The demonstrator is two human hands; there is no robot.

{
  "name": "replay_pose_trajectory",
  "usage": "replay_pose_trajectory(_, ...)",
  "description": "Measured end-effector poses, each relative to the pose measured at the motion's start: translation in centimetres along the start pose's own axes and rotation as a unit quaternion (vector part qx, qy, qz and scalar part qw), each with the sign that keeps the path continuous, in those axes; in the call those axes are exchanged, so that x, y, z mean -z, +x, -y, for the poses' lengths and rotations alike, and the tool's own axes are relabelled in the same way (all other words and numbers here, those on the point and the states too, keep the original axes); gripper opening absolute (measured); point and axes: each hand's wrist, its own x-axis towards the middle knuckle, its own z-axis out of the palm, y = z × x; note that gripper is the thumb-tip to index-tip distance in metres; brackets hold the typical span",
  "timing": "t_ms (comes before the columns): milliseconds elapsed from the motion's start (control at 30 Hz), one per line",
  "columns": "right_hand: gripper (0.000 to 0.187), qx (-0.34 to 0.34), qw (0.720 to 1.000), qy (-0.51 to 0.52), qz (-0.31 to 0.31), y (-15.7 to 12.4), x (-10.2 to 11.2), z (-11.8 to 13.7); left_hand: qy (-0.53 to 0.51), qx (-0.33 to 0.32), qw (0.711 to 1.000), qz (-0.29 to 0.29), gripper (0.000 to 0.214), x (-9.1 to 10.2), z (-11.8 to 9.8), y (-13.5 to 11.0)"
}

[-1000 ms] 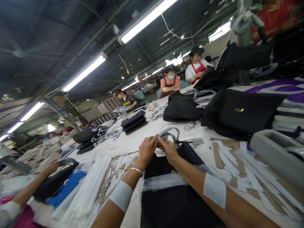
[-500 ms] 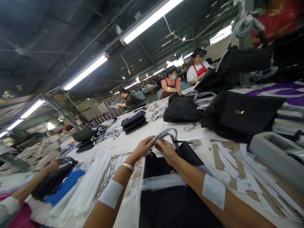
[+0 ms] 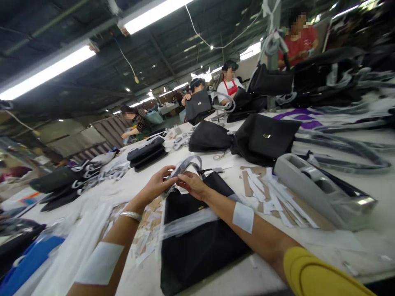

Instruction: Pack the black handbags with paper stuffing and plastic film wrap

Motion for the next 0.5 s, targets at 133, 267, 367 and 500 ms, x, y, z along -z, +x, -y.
replay_pose_trajectory(133, 0.04, 0.004, 0.995, -0.1, 0.006, -0.4, -0.2, 1.6, -0.018, 0.017, 0.998, -0.056, 0.07, -0.7, 0.5, -0.7)
replay_pose_trajectory(267, 0.028, -0.013, 0.959, -0.282, 0.029, -2.6, 2.6, 6.3, -0.03, 0.026, 0.994, -0.103, 0.064, -2.4, 0.5, -1.6)
replay_pose_trajectory(367, 0.03, -0.015, 0.737, -0.675, -0.029, -5.1, 7.0, 11.1, -0.058, 0.03, 0.992, -0.104, 0.064, -4.1, 0.1, -1.9)
replay_pose_trajectory(500, 0.029, -0.083, 0.589, -0.797, -0.109, -8.6, 12.3, 14.6, -0.071, -0.006, 0.99, -0.126, 0.055, -6.6, -0.1, -1.8)
